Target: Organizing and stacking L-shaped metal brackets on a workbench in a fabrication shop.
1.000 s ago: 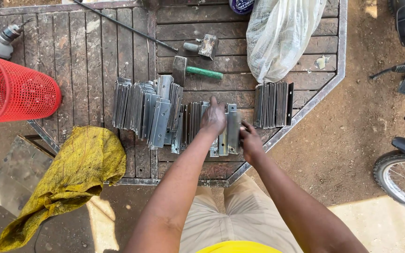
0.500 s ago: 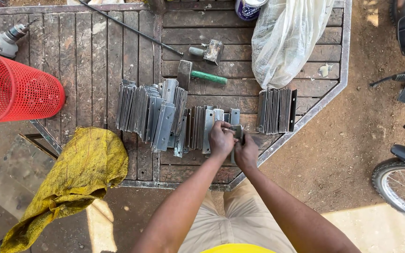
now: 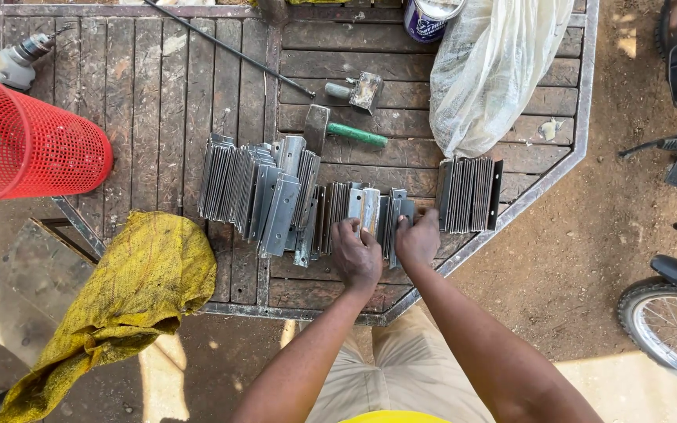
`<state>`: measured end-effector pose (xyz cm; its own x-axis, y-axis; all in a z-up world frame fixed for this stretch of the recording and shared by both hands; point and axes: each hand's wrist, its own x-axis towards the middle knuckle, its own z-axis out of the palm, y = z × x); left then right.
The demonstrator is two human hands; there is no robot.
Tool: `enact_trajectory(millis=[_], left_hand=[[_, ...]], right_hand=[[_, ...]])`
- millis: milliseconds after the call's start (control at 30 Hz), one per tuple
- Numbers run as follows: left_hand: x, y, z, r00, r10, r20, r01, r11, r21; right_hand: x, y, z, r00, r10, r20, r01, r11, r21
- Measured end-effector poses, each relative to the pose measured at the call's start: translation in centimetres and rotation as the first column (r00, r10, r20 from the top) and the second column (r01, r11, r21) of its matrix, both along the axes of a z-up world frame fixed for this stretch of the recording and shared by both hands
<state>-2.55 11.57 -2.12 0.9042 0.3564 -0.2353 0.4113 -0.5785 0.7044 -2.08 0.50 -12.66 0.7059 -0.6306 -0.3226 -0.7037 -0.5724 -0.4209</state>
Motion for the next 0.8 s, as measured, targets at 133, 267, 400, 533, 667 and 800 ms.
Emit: enact_trajectory(millis=[133,267,400,533,667,800], left_hand=[[-0.6,0.8,-2.1,0.994,-0.094,0.05,0.087,0.99,0.112],[-1.9,-0.3,-6.9,0.922,-0.386,-0.029,0.387,0.915,0.113],[-2.5,-0.9,-3.0,0.822,-0.528,-0.214,0.554,0.829,0.078],[-2.9,-1.4,-3.9,0.873,-0.458,-0.166,0.473,0.878,0.066],[-2.3,-0.9,-2.0,0.881,-0.458,-0.117,0.459,0.888,-0.019],[-3.2,-0.5,-2.9,0.908,-0.418,-0.017,0.418,0.908,-0.025]], right_hand=[[-0.2,-0.8,3.0,0.987,0.081,0.137,-0.079,0.997,-0.023],[1.2,-0.4,2.2,0.964,0.21,0.161,-0.198,0.976,-0.091],[4.0,-0.3,0.5,0.955,0.233,-0.183,-0.24,0.971,-0.017],[8.4,-0.4,6.7,0.895,0.268,-0.356,-0.239,0.963,0.124],[10.2,-2.0,4.2,0.849,0.36,-0.387,-0.325,0.933,0.157],[7.8,-4.2,2.5,0.859,0.405,-0.313,-0.387,0.914,0.122]])
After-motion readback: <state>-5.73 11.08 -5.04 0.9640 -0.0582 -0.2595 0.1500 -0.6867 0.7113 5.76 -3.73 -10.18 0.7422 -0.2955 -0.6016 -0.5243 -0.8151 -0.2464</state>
